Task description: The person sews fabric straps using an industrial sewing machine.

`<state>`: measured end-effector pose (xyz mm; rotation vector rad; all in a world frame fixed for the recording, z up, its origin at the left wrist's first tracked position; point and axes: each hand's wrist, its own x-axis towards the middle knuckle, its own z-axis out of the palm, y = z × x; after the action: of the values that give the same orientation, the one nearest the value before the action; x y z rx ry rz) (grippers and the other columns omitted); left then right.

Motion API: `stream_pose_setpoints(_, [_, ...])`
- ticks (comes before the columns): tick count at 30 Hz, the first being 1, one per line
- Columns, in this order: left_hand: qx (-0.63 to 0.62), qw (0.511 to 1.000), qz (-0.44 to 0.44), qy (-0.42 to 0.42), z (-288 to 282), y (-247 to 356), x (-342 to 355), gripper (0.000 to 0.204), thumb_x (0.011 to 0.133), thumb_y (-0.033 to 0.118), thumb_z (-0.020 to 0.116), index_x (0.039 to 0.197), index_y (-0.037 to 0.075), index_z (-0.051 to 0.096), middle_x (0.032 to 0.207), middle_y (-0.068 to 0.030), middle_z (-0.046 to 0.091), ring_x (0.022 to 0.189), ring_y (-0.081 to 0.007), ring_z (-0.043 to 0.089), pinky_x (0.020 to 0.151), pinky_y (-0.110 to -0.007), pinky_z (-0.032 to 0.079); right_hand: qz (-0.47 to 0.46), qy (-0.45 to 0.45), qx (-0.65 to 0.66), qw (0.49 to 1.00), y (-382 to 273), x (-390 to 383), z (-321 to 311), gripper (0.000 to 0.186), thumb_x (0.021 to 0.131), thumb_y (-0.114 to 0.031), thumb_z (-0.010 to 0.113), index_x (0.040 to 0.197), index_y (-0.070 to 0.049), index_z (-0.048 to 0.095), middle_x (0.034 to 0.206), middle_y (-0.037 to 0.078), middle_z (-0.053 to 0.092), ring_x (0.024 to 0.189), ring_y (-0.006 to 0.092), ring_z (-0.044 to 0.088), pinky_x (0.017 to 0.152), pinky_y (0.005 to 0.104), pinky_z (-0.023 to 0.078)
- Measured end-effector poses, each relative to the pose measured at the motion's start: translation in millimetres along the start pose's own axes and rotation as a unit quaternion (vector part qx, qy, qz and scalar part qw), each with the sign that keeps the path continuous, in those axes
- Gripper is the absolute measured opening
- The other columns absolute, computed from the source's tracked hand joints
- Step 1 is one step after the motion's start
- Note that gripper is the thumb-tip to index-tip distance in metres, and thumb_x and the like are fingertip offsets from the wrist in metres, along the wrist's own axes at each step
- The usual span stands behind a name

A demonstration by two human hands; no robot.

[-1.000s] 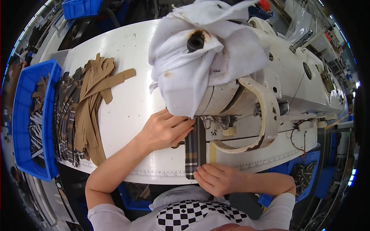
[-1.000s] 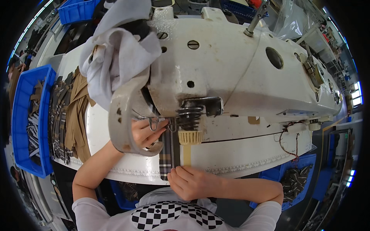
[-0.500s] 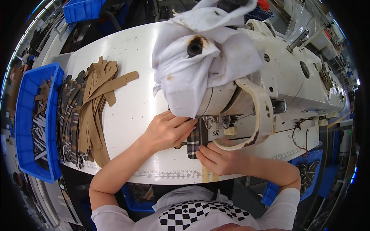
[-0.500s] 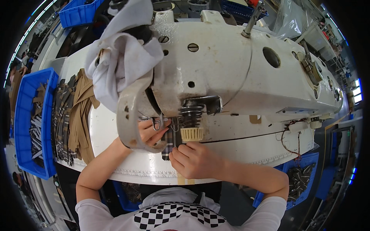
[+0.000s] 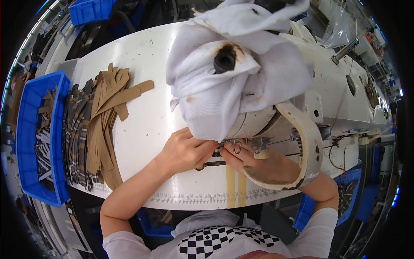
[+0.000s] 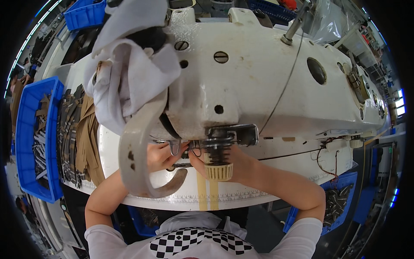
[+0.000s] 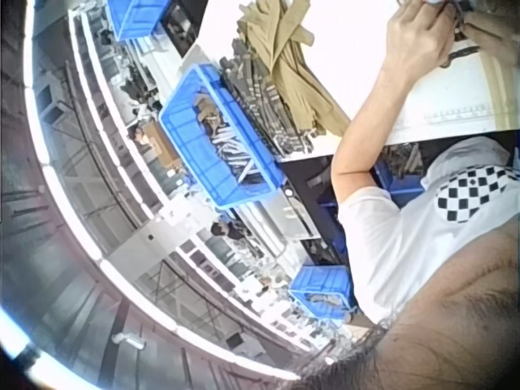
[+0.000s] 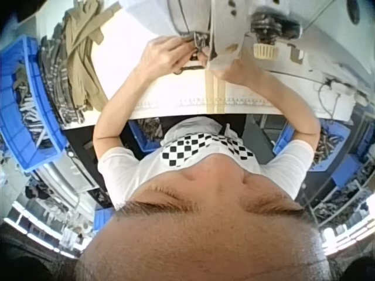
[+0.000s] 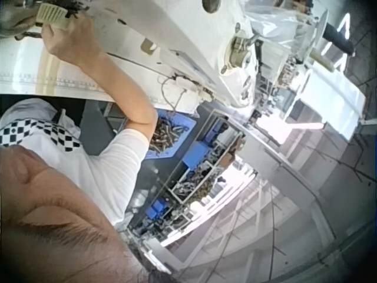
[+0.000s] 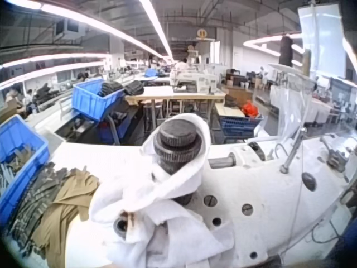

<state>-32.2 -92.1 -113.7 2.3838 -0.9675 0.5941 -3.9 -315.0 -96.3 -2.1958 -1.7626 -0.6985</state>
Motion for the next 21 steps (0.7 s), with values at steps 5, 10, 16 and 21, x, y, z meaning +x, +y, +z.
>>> stream_pose_setpoints(5, [-0.007, 1.000, 0.006, 0.014, -1.4, -2.0, 2.0, 0.013, 0.064, 0.007, 0.073, 0.075, 0.005, 0.067, 0.075, -0.0039, 0.062, 0.064, -0.0213, 0.061, 0.057, -0.031, 0.051, -0.035, -0.037, -0.094, 0.994, 9.2, -3.5, 15.1, 0.017, 0.079, -0.009, 0.063, 0.093, 0.000, 0.064, 0.086, 0.003, 0.063, 0.077, 0.0158, 0.062, 0.069, 0.0290, 0.054])
stream_pose_setpoints(10, [0.011, 1.000, -0.002, 0.001, 0.9, -2.7, -0.8, 0.014, 0.064, 0.005, 0.072, 0.077, 0.004, 0.067, 0.075, -0.0040, 0.061, 0.065, -0.0219, 0.061, 0.058, -0.032, 0.051, 0.021, -0.059, -0.071, 0.996, 6.6, -5.0, 5.7, 0.013, 0.079, -0.009, 0.067, 0.090, -0.004, 0.065, 0.089, 0.004, 0.065, 0.076, 0.0173, 0.065, 0.062, 0.0295, 0.053])
stream_pose_setpoints(16, [0.037, 0.999, 0.019, 0.006, 3.6, -5.3, 2.6, 0.016, 0.069, 0.004, 0.070, 0.086, 0.003, 0.068, 0.086, -0.0054, 0.067, 0.071, -0.0213, 0.063, 0.062, -0.031, 0.053, 0.298, 0.079, 0.148, 0.940, 1.2, -17.5, 1.5, 0.013, 0.073, -0.011, 0.075, 0.085, -0.007, 0.071, 0.070, 0.004, 0.065, 0.056, 0.0195, 0.062, 0.053, 0.0315, 0.049])
stream_pose_setpoints(21, [0.018, 1.000, -0.005, 0.011, -4.0, 0.4, 9.2, 0.019, 0.070, 0.004, 0.069, 0.089, 0.003, 0.069, 0.089, -0.0063, 0.067, 0.075, -0.0217, 0.065, 0.064, -0.031, 0.055, 0.520, 0.082, 0.245, 0.814, -1.4, -1.0, 7.7, 0.014, 0.073, -0.005, 0.075, 0.085, -0.001, 0.069, 0.068, 0.012, 0.067, 0.060, 0.0208, 0.066, 0.055, 0.0330, 0.051])
